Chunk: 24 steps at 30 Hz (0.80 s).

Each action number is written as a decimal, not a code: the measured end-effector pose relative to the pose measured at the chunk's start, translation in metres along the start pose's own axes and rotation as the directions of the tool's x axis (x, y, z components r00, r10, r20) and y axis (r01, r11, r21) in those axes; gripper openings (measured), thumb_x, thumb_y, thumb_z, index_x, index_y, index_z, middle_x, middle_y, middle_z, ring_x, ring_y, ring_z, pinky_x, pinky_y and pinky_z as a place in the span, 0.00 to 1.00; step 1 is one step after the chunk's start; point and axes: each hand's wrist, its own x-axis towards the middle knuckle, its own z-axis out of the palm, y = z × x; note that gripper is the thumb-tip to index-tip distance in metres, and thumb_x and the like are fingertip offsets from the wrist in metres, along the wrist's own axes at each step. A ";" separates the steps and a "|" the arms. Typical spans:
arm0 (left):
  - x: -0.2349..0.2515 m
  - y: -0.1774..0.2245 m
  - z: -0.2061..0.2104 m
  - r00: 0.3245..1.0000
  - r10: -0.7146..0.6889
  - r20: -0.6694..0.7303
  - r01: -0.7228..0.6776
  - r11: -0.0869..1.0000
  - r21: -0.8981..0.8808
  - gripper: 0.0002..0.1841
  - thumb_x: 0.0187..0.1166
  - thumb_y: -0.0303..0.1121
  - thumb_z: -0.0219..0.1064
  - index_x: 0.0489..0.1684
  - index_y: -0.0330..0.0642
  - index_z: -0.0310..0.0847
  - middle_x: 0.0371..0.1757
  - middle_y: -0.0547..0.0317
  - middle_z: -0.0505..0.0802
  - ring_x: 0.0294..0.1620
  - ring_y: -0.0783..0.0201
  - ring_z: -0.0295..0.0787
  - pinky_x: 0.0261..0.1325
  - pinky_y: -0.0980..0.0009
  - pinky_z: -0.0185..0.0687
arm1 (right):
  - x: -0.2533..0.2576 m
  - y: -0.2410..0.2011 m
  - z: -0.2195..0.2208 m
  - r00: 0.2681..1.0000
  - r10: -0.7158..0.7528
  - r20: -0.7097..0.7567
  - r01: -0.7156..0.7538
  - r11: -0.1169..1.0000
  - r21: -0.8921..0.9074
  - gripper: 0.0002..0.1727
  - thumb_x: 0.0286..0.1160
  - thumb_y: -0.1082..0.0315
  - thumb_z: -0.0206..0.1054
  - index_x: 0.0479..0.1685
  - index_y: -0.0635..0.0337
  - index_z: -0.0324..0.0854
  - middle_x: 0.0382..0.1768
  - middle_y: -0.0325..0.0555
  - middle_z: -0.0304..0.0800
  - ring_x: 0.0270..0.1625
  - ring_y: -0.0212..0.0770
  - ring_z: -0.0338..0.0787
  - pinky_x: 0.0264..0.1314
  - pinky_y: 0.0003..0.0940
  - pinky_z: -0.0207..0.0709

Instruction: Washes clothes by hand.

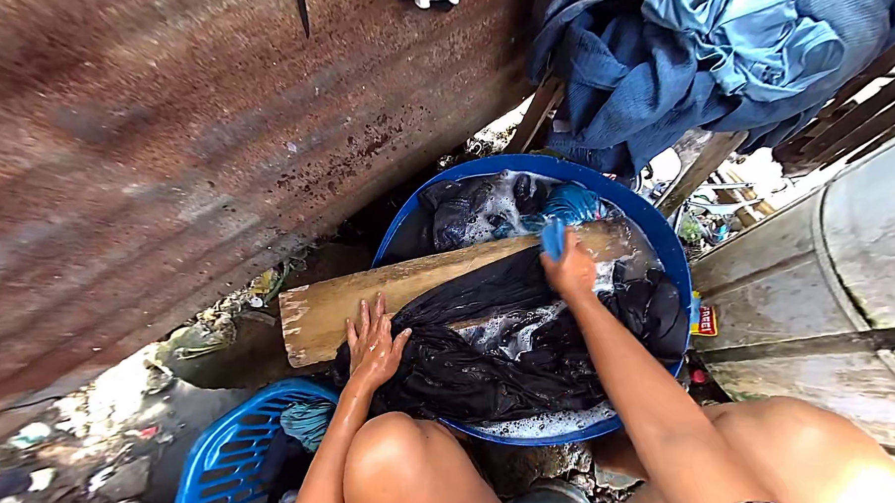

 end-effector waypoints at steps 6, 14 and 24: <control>0.003 0.001 -0.001 1.000 0.005 -0.007 -0.005 1.000 0.001 0.33 0.91 0.46 0.52 0.88 0.30 0.59 0.97 0.42 0.48 0.97 0.40 0.26 0.90 0.33 0.12 | -0.116 -0.125 0.082 0.941 -0.283 0.186 0.268 0.958 0.106 0.43 0.78 0.54 0.70 0.90 0.63 0.59 0.68 0.75 0.82 0.68 0.72 0.86 0.65 0.67 0.81; 0.002 -0.002 0.001 1.000 0.009 -0.026 -0.009 1.000 -0.005 0.32 0.90 0.49 0.55 0.82 0.30 0.68 0.97 0.42 0.48 0.97 0.39 0.27 0.90 0.33 0.14 | -0.002 0.007 -0.003 1.000 0.014 -0.014 -0.014 1.000 -0.025 0.43 0.81 0.53 0.68 0.93 0.60 0.55 0.72 0.82 0.75 0.70 0.81 0.81 0.63 0.77 0.76; -0.001 -0.007 0.000 0.998 0.027 -0.050 -0.028 1.000 -0.015 0.34 0.89 0.47 0.55 0.85 0.27 0.63 0.96 0.40 0.48 0.97 0.37 0.28 0.90 0.32 0.15 | -0.115 -0.117 0.069 0.854 -0.389 0.345 0.369 0.921 0.123 0.39 0.82 0.51 0.68 0.93 0.51 0.61 0.75 0.73 0.77 0.74 0.72 0.81 0.66 0.69 0.78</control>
